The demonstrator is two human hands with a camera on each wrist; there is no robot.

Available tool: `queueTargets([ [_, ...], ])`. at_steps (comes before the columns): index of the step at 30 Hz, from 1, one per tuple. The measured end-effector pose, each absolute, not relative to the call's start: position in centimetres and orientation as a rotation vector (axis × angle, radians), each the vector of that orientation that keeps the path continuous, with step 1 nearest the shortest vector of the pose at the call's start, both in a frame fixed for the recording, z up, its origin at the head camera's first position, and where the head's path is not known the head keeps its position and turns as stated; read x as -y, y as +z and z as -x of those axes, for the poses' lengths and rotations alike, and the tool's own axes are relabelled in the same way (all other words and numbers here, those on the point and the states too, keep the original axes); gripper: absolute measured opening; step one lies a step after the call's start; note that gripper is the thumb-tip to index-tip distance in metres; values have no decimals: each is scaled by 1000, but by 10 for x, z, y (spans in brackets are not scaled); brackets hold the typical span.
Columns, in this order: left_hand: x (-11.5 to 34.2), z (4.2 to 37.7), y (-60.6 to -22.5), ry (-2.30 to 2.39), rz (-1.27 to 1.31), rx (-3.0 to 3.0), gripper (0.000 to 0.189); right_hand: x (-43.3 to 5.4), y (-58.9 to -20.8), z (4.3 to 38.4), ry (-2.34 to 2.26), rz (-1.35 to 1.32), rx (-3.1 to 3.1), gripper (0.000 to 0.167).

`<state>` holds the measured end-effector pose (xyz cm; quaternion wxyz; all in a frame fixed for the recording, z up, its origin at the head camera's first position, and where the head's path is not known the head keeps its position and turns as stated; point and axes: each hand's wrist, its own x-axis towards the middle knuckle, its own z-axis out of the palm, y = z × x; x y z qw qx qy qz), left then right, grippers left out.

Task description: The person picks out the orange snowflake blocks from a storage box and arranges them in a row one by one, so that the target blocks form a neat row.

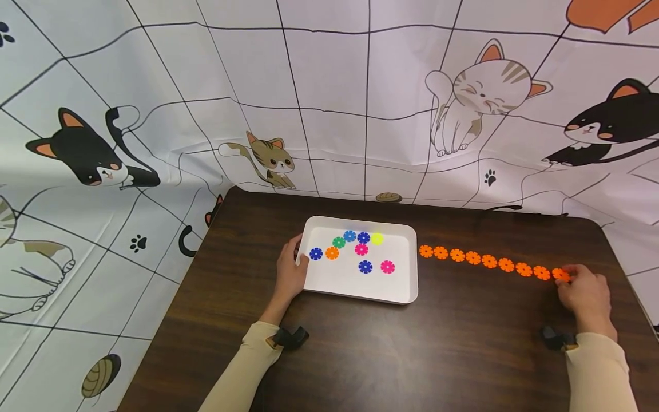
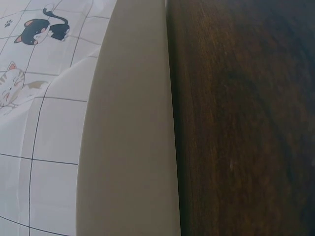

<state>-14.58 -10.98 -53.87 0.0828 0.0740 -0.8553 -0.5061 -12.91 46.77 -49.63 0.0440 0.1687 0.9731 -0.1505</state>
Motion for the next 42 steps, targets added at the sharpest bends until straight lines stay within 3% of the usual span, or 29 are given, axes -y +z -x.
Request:
queueTargets([
  [15,110,146,-541,-1511,-203,2540,50,-469,-498,123,-454,-405,-3052,37],
  [33,111,146,-542,-1522,-214,2547,50,-451,-498,107,-524,-530,-3016,47],
  [42,110,146,-540,-1520,-201,2534,50,-424,-495,102,-554,-327,-3096,47],
])
